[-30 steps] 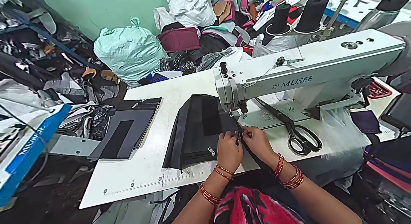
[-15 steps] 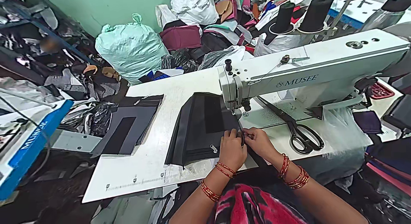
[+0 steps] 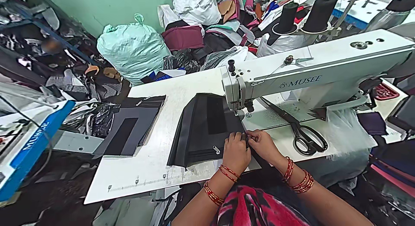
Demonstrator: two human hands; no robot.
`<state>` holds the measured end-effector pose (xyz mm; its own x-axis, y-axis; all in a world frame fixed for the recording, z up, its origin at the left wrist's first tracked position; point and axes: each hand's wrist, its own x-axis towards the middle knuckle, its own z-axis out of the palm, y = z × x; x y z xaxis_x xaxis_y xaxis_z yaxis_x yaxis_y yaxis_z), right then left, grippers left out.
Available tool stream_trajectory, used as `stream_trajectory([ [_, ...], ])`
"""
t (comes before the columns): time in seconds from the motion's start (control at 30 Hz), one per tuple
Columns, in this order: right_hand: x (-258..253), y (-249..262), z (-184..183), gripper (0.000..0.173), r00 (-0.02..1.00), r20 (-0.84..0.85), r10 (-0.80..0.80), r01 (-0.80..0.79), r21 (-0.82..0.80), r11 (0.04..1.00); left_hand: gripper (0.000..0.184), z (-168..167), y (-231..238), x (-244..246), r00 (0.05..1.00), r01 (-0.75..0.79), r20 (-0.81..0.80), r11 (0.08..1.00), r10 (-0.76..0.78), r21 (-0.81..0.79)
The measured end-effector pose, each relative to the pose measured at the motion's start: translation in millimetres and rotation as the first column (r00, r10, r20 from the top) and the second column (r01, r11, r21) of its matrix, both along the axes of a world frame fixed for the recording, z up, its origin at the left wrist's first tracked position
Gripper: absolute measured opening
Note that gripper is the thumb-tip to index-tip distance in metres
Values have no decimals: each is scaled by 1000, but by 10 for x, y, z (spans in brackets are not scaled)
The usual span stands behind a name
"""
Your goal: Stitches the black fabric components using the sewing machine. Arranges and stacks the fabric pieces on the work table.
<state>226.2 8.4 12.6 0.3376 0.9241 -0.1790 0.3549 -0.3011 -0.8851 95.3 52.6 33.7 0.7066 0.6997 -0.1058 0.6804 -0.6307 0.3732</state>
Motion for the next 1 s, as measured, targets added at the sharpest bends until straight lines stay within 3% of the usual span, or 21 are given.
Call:
stream_trajectory([
  [0.07,5,-9,14,34,999,26,23,-23,-1,1000,41,-6,3,-11,1000,18,1,1000,-18,7],
  [0.2,60,-25,54,34,986,78,148,-150,14,989,62,1,27,-84,998,60,-3,998,-60,-32],
  [0.37,109,7,143,33,953,129,273,-266,-69,961,74,61,74,-189,992,116,-42,989,-120,-97],
  [0.53,49,25,216,37,904,233,359,-334,-142,932,51,39,187,-295,976,217,64,969,-210,-121],
  [0.63,-87,14,220,37,840,373,395,-325,-236,916,34,41,369,-312,962,182,217,981,-163,-70],
  [0.7,-189,7,223,32,787,448,424,-308,-309,900,35,40,499,-272,955,153,263,987,-135,-49],
  [0.8,-276,-14,214,24,740,531,413,-290,-303,908,51,-19,667,-140,937,284,194,957,-291,64],
  [0.93,-293,-20,263,25,726,533,434,-282,-344,895,50,48,743,81,864,479,-174,878,-473,-7],
  [1.0,-291,-27,243,25,725,545,422,-274,-334,902,43,-38,762,16,864,499,-101,865,-493,53],
])
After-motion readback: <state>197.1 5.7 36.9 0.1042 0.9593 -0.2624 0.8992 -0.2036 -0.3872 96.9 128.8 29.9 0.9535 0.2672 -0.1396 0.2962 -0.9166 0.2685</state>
